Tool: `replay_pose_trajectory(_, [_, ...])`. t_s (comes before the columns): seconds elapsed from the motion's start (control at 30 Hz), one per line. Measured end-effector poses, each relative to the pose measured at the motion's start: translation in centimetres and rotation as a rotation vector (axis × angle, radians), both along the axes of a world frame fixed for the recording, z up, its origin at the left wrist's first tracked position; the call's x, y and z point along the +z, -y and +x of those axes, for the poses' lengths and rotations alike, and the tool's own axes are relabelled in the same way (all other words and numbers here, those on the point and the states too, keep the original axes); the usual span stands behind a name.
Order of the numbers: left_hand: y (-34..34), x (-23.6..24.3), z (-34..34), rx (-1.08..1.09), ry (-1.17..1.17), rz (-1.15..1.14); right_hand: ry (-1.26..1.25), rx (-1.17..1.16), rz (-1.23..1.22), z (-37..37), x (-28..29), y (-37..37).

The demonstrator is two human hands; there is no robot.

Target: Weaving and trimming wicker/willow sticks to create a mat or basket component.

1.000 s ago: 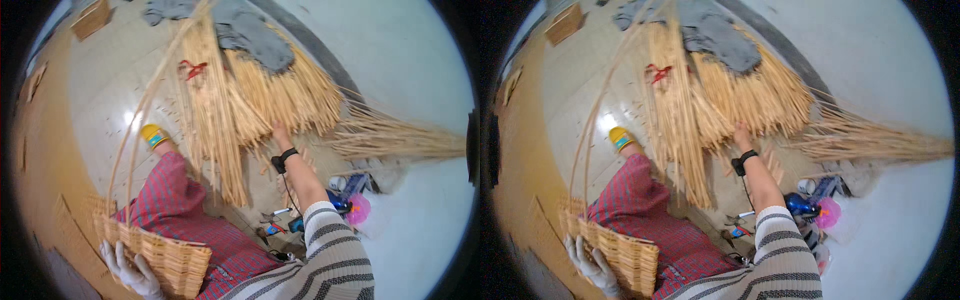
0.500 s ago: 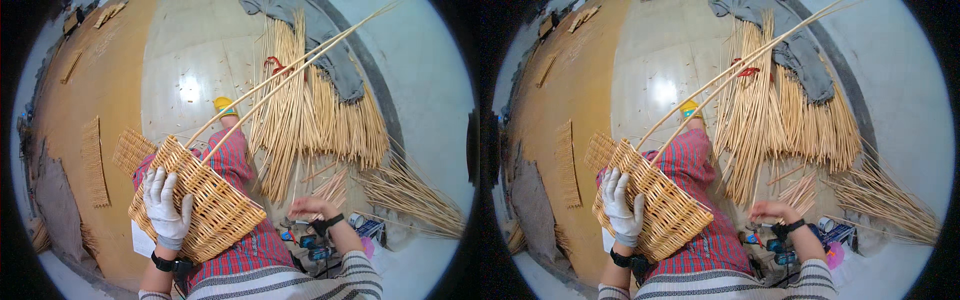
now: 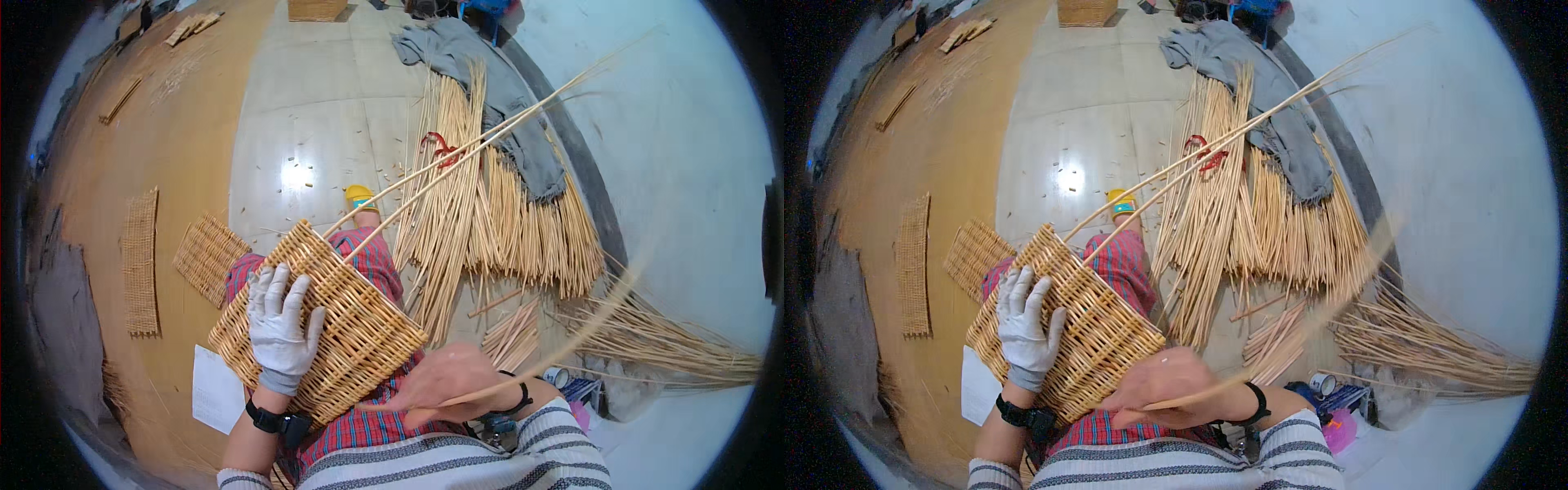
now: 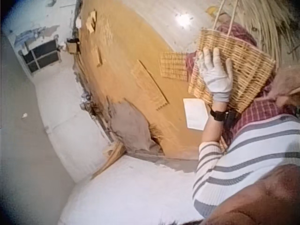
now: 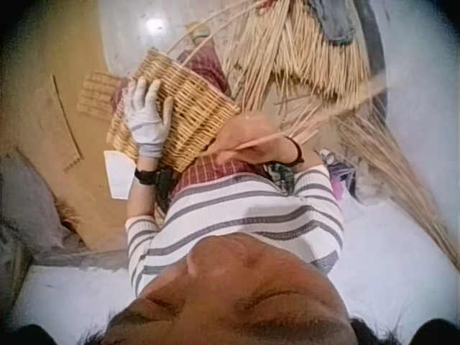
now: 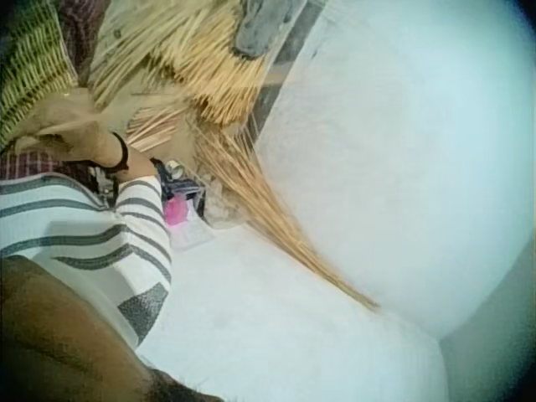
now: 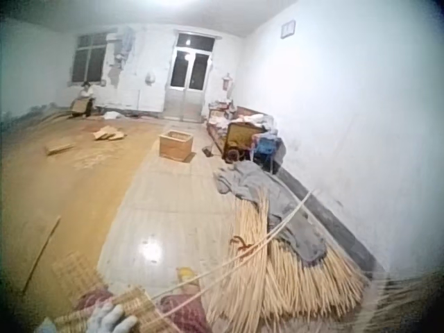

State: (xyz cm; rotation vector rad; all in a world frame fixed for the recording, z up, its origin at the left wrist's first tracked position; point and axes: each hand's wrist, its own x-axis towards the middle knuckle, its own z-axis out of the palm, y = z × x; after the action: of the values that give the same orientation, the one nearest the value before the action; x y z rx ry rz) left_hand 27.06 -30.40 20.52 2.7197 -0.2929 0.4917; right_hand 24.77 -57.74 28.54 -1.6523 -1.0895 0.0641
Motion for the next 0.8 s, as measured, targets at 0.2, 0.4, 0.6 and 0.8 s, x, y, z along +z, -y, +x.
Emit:
replay_pose_trajectory(0.2, [0.0, -0.1, 0.0, 0.005, -0.011, -0.002, -0.610, -0.598, 0.474, 6.5, -2.3, 1.3])
replay_pose_trajectory(0.4, [-0.4, -0.1, 0.3, -0.023, -0.021, -0.021, -0.865, -0.689, 0.289, 11.3, -7.6, 2.7])
replay_pose_trajectory(0.6, [-0.3, -0.3, 0.5, -0.014, -0.037, -0.016, -1.013, -0.538, 0.330, 13.3, -9.3, 3.4])
replay_pose_trajectory(0.8, [-0.5, -0.4, 0.7, -0.033, -0.052, -0.043, -1.042, -0.506, 0.308, 14.3, -9.1, 3.0])
